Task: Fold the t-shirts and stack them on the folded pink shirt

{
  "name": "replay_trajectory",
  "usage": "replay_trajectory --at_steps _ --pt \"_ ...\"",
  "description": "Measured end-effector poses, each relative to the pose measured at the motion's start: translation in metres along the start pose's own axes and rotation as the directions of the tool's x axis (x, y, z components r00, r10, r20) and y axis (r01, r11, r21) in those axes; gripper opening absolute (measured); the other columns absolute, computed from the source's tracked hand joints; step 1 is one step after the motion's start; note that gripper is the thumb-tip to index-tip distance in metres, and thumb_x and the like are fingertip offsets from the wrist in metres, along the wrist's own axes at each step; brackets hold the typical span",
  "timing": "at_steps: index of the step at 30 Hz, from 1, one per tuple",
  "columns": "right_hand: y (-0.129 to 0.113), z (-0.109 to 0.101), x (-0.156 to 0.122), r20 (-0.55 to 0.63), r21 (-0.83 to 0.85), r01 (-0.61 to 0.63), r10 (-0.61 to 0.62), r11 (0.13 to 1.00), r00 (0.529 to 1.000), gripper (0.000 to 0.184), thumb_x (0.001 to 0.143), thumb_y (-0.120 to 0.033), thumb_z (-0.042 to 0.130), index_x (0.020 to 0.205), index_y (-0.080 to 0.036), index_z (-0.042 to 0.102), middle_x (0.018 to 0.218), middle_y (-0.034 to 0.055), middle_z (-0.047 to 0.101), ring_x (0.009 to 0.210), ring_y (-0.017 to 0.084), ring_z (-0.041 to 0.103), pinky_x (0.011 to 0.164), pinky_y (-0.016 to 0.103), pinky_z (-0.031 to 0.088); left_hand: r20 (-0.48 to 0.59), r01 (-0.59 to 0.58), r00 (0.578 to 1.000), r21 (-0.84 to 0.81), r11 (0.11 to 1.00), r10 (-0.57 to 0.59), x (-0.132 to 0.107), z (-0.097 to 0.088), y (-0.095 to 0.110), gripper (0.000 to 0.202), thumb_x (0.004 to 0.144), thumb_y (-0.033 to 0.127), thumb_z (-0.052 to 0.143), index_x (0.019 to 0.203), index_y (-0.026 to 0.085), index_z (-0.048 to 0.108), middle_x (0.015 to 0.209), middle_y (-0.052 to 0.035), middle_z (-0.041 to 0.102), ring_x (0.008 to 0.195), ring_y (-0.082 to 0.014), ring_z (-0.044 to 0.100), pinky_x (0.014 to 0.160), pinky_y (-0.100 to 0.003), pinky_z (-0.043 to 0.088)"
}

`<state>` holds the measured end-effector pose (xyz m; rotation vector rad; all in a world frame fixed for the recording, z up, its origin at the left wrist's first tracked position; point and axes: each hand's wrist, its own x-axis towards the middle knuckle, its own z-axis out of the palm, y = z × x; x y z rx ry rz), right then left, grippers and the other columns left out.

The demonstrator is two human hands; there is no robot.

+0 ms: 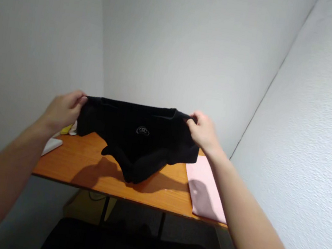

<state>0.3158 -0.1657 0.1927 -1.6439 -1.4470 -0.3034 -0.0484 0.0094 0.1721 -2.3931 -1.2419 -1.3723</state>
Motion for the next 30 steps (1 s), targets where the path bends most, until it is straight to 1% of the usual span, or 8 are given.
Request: replay_trajectory --at_steps 5,11,17,20,22,24,27,30 --pt "-0.045 -0.066 0.022 -0.226 -0.206 0.179 -0.224 0.962 0.948 0.02 0.091 -0.029 0.053 0.09 -0.013 0.065 0.072 0.0007 0.058 0.063 0.01 0.045 0.062 0.027 0.034 -0.259 -0.104 0.954 0.191 0.976 0.152 0.032 -0.042 0.044 0.036 0.098 0.027 0.038 0.101 -0.002 0.058 0.099 -0.0035 0.054 0.12 -0.0261 0.045 0.099 -0.038 0.021" --pt "-0.077 -0.124 0.041 -0.198 -0.151 0.294 -0.32 0.944 0.926 0.044 0.09 -0.052 0.053 0.092 -0.01 0.067 0.071 0.0011 0.053 0.058 0.006 0.038 0.055 0.027 0.028 -0.372 0.049 0.927 0.22 0.974 0.038 0.059 -0.093 0.075 0.054 0.1 0.038 0.026 0.118 -0.007 0.05 0.099 -0.0012 0.053 0.12 -0.0395 0.048 0.092 -0.046 0.023" --pt "-0.091 -0.141 0.028 -0.297 -0.366 0.36 -0.475 0.858 0.828 0.032 0.092 -0.054 0.052 0.098 -0.025 0.064 0.077 0.0056 0.054 0.063 0.018 0.047 0.053 0.033 0.029 -0.557 -0.046 0.785 0.386 0.921 0.273 0.062 -0.118 0.061 0.062 0.101 0.053 0.019 0.122 0.005 0.053 0.12 -0.0083 0.061 0.122 -0.026 0.052 0.103 -0.045 0.034" --pt "-0.072 -0.134 0.003 -0.316 -0.33 0.321 -0.424 0.888 0.849 0.024 0.092 -0.052 0.053 0.082 -0.031 0.057 0.069 0.0042 0.048 0.059 0.022 0.045 0.052 0.035 0.03 -0.546 -0.117 0.757 0.425 0.897 0.357 0.051 -0.106 0.037 0.063 0.102 0.051 0.016 0.119 0.005 0.056 0.113 -0.0088 0.063 0.114 -0.0215 0.056 0.101 -0.041 0.037" --pt "-0.047 -0.121 -0.001 -0.294 -0.246 0.338 -0.402 0.908 0.867 0.026 0.09 -0.053 0.055 0.076 -0.031 0.052 0.064 0.0018 0.047 0.054 0.02 0.043 0.05 0.034 0.031 -0.473 -0.151 0.806 0.416 0.897 0.356 0.047 -0.091 0.021 0.068 0.102 0.053 0.012 0.119 0.005 0.056 0.104 -0.0088 0.065 0.097 -0.0172 0.061 0.091 -0.034 0.041" --pt "-0.02 -0.099 0.013 -0.216 -0.202 0.362 -0.402 0.91 0.89 0.03 0.089 -0.054 0.055 0.074 -0.028 0.05 0.061 -0.0002 0.048 0.052 0.017 0.042 0.05 0.031 0.032 -0.303 -0.177 0.897 0.425 0.888 0.323 0.053 -0.07 0.01 0.069 0.102 0.054 0.01 0.12 0.006 0.055 0.103 -0.0086 0.066 0.089 -0.0152 0.06 0.085 -0.031 0.042" --pt "0.01 -0.045 0.059 -0.058 -0.299 0.291 -0.322 0.909 0.945 0.031 0.093 -0.05 0.051 0.078 -0.023 0.054 0.063 0.0006 0.054 0.057 0.016 0.047 0.057 0.029 0.036 0.004 -0.19 0.978 0.443 0.876 0.21 0.083 -0.028 0.008 0.06 0.104 0.048 0.011 0.125 0.009 0.052 0.115 -0.0097 0.064 0.098 -0.0192 0.058 0.088 -0.034 0.041" --pt "0.027 0.024 0.095 0.035 -0.534 0.059 -0.048 0.844 0.998 0.033 0.097 -0.044 0.048 0.107 -0.014 0.057 0.098 0.0129 0.065 0.089 0.023 0.059 0.076 0.031 0.042 0.174 -0.195 0.976 0.425 0.884 0.132 0.111 0.028 0.017 0.042 0.104 0.034 0.028 0.127 0.008 0.051 0.124 -0.0149 0.059 0.112 -0.0255 0.055 0.093 -0.038 0.04"
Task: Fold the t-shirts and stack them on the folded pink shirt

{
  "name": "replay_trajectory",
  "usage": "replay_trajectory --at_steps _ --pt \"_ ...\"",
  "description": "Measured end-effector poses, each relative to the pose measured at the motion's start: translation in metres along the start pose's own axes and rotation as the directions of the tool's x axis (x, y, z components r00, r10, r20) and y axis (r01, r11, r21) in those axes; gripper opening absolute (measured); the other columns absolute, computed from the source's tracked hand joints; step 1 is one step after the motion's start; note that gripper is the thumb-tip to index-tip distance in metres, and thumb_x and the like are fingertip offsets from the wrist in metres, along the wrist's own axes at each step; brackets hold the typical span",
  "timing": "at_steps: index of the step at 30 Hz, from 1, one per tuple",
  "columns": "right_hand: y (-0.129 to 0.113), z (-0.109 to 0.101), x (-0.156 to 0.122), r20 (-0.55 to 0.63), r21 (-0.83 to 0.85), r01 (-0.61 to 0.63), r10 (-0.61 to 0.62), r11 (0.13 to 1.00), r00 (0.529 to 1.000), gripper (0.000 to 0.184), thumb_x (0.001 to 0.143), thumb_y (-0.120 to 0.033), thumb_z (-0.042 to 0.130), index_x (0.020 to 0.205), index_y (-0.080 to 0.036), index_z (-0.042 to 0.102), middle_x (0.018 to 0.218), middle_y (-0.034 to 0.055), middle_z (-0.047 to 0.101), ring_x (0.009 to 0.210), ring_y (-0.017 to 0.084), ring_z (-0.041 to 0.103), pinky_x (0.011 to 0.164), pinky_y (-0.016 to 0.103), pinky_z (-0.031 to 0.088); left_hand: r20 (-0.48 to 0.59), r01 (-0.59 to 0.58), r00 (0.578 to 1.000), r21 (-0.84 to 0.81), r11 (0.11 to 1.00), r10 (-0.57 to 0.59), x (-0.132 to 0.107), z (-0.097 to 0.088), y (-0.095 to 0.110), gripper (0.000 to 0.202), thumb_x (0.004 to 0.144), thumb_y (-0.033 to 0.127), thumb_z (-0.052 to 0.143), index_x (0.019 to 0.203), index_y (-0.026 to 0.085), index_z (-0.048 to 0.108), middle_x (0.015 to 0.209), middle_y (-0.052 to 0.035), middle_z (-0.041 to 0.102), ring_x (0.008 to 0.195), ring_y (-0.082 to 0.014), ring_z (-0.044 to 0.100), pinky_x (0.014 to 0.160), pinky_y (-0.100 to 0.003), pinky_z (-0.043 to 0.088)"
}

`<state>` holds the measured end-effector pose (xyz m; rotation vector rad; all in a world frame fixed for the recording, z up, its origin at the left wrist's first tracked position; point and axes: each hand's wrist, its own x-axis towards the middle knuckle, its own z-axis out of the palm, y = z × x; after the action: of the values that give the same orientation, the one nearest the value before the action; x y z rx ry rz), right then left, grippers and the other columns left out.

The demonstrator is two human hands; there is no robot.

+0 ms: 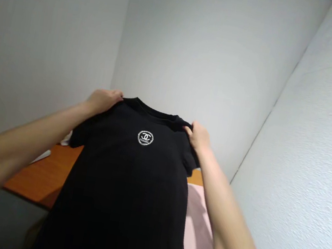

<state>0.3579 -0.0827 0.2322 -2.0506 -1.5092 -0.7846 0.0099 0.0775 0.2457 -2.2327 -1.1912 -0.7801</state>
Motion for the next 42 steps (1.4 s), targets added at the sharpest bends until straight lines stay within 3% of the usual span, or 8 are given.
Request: replay_trajectory --at_steps 6,10,13,17,24,28,31,42 --pt "-0.041 0.112 -0.058 0.396 -0.035 0.096 -0.074 0.995 0.915 0.041 0.096 -0.04 0.051 0.124 -0.01 0.057 0.122 0.0223 0.059 0.117 0.032 0.055 0.098 0.041 0.039 0.321 0.058 0.947 -0.083 0.995 -0.028 -0.053 0.121 0.056 0.042 0.099 0.03 0.033 0.118 0.011 0.065 0.126 -0.0204 0.06 0.116 -0.0322 0.057 0.095 -0.043 0.042" --pt "-0.032 0.168 -0.134 0.655 0.123 0.185 -0.219 0.975 0.723 0.063 0.095 -0.059 0.039 0.145 -0.021 0.042 0.15 0.0167 0.038 0.139 0.034 0.033 0.11 0.045 0.028 0.564 0.17 0.82 -0.084 0.982 -0.094 -0.129 0.196 0.063 0.062 0.094 0.056 0.033 0.137 0.017 0.055 0.147 -0.0212 0.045 0.137 -0.0439 0.036 0.105 -0.062 0.028" --pt "-0.02 0.192 -0.17 0.756 0.159 0.116 -0.197 0.98 0.625 0.075 0.093 -0.07 0.024 0.154 -0.027 0.022 0.161 0.0125 0.012 0.147 0.035 0.007 0.116 0.051 0.013 0.675 0.217 0.731 -0.086 0.972 -0.103 -0.153 0.229 0.053 0.072 0.09 0.067 0.028 0.147 0.024 0.04 0.154 -0.0173 0.032 0.143 -0.0429 0.025 0.109 -0.067 0.016" --pt "-0.02 0.202 -0.185 0.76 0.109 0.06 -0.122 0.992 0.638 0.075 0.092 -0.072 0.019 0.154 -0.03 0.017 0.162 0.01 0.004 0.147 0.034 0.001 0.116 0.053 0.006 0.704 0.193 0.709 -0.135 0.972 -0.043 -0.145 0.246 0.038 0.072 0.09 0.07 0.024 0.151 0.031 0.029 0.159 -0.0088 0.021 0.147 -0.0342 0.016 0.115 -0.059 0.008" --pt "0.007 0.201 -0.129 0.633 0.136 -0.085 -0.021 0.987 0.774 0.064 0.091 -0.062 0.045 0.142 -0.023 0.048 0.141 0.0132 0.052 0.13 0.03 0.047 0.107 0.043 0.033 0.566 0.068 0.823 -0.182 0.981 0.048 -0.13 0.199 0.083 0.062 0.095 0.048 0.037 0.146 0.012 0.041 0.157 -0.0186 0.028 0.147 -0.0342 0.015 0.117 -0.053 0.004" --pt "0.055 0.212 -0.088 0.553 -0.002 -0.28 0.235 0.96 0.8 0.046 0.096 -0.041 0.04 0.126 -0.011 0.06 0.123 0.0179 0.064 0.116 0.025 0.059 0.095 0.031 0.042 0.468 0.055 0.855 -0.511 0.858 0.225 -0.179 0.124 0.157 0.062 0.097 0.058 0.022 0.114 0.017 0.065 0.117 -0.0133 0.066 0.113 -0.028 0.058 0.099 -0.041 0.041" --pt "0.074 0.228 -0.081 0.54 -0.076 -0.358 0.34 0.931 0.77 0.042 0.096 -0.036 0.039 0.113 -0.01 0.068 0.113 0.02 0.068 0.111 0.026 0.062 0.09 0.032 0.045 0.527 0.162 0.822 -0.579 0.799 0.215 -0.219 0.083 0.201 0.059 0.093 0.061 0.034 0.113 0.016 0.065 0.114 -0.0151 0.065 0.111 -0.0314 0.058 0.098 -0.044 0.042" --pt "0.058 0.257 -0.065 0.489 -0.009 -0.46 0.405 0.888 0.772 0.02 0.083 -0.021 0.055 0.088 -0.011 0.072 0.092 0.0177 0.071 0.097 0.029 0.066 0.08 0.035 0.049 0.566 0.283 0.781 -0.696 0.66 0.262 -0.239 0.07 0.228 0.021 0.092 0.029 0.041 0.101 0.02 0.059 0.095 -0.0095 0.069 0.087 -0.0264 0.066 0.075 -0.035 0.049"
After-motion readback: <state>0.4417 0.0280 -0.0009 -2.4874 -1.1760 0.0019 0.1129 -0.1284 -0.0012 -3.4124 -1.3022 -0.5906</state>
